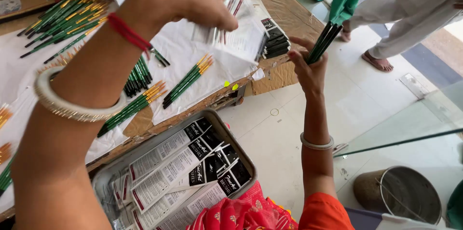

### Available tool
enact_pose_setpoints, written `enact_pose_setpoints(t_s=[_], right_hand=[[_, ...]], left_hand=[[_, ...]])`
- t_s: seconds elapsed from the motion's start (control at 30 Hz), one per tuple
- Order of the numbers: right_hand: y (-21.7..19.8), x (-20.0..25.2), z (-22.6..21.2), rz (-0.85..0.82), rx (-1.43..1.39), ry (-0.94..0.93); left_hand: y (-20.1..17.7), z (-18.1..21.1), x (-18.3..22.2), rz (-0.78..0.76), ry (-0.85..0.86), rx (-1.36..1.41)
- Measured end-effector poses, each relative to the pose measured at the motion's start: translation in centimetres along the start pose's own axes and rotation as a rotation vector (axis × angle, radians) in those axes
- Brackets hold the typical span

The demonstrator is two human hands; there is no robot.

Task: The person organizes and packages paintbrushes by gathering them from a table, placing them into plastic sleeves, and then putting the sleeved brushes into a shipping box.

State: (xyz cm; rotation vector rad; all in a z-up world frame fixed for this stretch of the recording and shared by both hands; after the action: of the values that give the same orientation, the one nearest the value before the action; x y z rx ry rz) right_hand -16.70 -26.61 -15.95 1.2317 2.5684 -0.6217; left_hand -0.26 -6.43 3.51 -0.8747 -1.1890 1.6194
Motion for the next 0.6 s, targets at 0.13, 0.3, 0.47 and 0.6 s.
enact_pose_setpoints(t_s=[0.13, 0.3, 0.47, 0.6], right_hand=[[2.2, 5.5, -12.9, -0.296, -0.273, -0.334], [7.6, 12.1, -18.8, -0.721, -0.039, -0.566], [13.3, 18.4, -12.9, -0.781, -0.275, -0.024], [17.3, 24.7, -10.5, -0.842, -0.515, 0.191]], left_hand=[[0.1, 7.6, 6.5, -0.230, 0.319, 0.073], [-0.1, 9.9, 14.7, -0.261, 0.471, 0.170], [-0.3, 3.9, 25.8, 0.434, 0.179, 0.284], [13.6, -1.2, 32.1, 0.686, 0.239, 1.063]])
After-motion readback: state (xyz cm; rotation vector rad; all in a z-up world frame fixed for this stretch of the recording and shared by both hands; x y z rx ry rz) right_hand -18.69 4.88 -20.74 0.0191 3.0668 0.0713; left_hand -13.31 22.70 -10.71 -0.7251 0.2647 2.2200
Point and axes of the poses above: each hand's wrist, its own x-axis away from the middle knuckle, its own y-axis out of the palm, z = x × y, the point moved 10 cm from there along -x, towards the middle knuckle, and after that the axes turned 2 degrees about -z, right-handed, at the moved point
